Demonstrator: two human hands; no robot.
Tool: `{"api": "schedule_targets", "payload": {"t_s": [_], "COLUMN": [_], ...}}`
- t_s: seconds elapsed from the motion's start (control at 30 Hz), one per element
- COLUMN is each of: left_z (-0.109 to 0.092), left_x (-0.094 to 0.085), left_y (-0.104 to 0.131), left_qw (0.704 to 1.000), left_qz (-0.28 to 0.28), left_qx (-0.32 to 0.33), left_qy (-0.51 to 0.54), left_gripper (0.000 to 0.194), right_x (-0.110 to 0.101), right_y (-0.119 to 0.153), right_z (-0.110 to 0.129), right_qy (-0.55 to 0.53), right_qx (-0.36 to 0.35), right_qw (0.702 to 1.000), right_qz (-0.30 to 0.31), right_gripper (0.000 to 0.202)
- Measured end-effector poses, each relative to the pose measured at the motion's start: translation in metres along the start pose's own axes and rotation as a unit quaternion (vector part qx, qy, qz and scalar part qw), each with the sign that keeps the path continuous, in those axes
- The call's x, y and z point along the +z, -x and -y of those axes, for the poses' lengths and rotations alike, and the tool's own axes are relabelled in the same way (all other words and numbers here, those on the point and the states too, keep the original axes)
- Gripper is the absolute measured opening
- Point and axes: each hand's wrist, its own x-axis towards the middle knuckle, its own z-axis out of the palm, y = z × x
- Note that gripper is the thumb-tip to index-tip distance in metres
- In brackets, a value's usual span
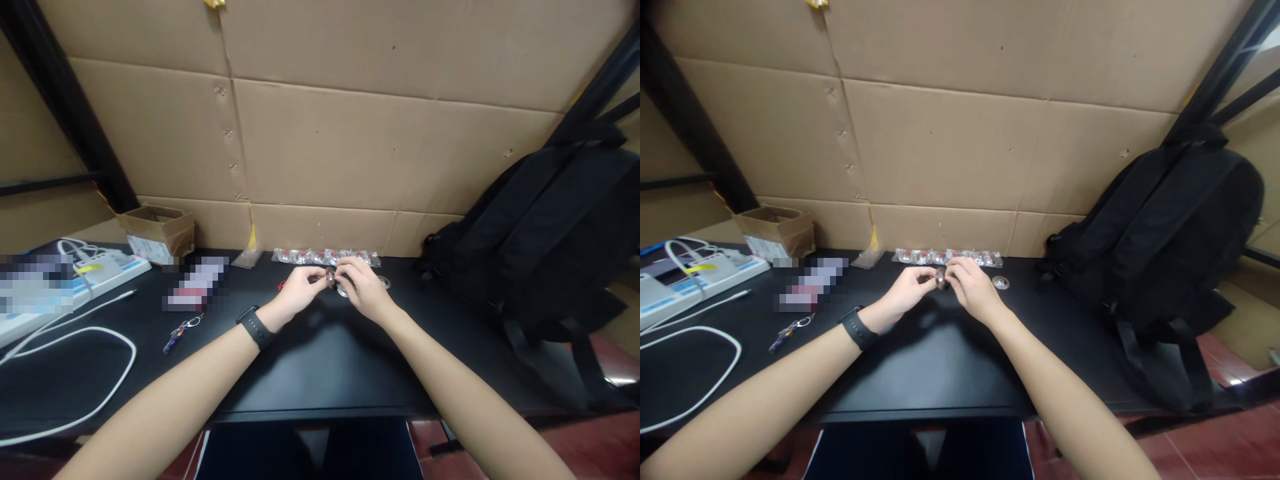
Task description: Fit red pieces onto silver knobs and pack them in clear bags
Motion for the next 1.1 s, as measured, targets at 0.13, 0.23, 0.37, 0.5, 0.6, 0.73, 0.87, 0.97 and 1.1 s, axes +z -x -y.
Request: {"api": "schedule_targets", "payload": {"t_s": [0.13,0.23,0.37,0.5,0.6,0.73,0.87,0.97,1.1], "left_z": [-0.001,-0.011,-0.024,-0.025,-0.023,-0.021,-0.019,-0.019,-0.016], "left_x": [0.0,-0.001,0.001,0.003,0.002,0.0,-0.001,-0.002,-0.003], "left_y": [0.0,0.004,0.01,0.013,0.013,0.011,0.01,0.011,0.011], "left_qw": [0.997,0.99,0.972,0.969,0.96,0.94,0.936,0.934,0.932], "left_qz": [-0.068,-0.074,-0.029,-0.023,-0.012,0.012,0.017,0.021,0.008], "left_qx": [0.032,0.089,0.126,0.089,0.084,0.08,0.073,0.073,0.073], "left_qy": [-0.005,-0.079,-0.195,-0.229,-0.268,-0.331,-0.344,-0.35,-0.356], "left_gripper": [0.021,0.021,0.017,0.02,0.021,0.017,0.019,0.012,0.015], "right_x": [-0.002,-0.002,-0.003,-0.003,-0.006,-0.011,-0.013,-0.009,-0.005], "right_y": [0.0,0.001,0.002,0.002,0.002,0.001,0.002,0.003,0.003], "right_z": [-0.001,-0.002,-0.004,-0.005,-0.005,-0.006,-0.008,-0.007,-0.005], "right_qy": [0.02,0.024,0.013,0.005,0.001,0.004,0.005,-0.009,-0.036], "right_qx": [0.004,0.006,0.011,0.026,0.029,0.032,0.035,0.027,0.023], "right_qw": [1.0,0.999,1.0,0.999,0.999,0.999,0.999,0.998,0.996], "right_qz": [0.013,0.021,0.025,0.031,0.033,0.024,0.034,0.054,0.073], "right_gripper": [0.012,0.011,0.011,0.01,0.01,0.01,0.01,0.01,0.01]}}
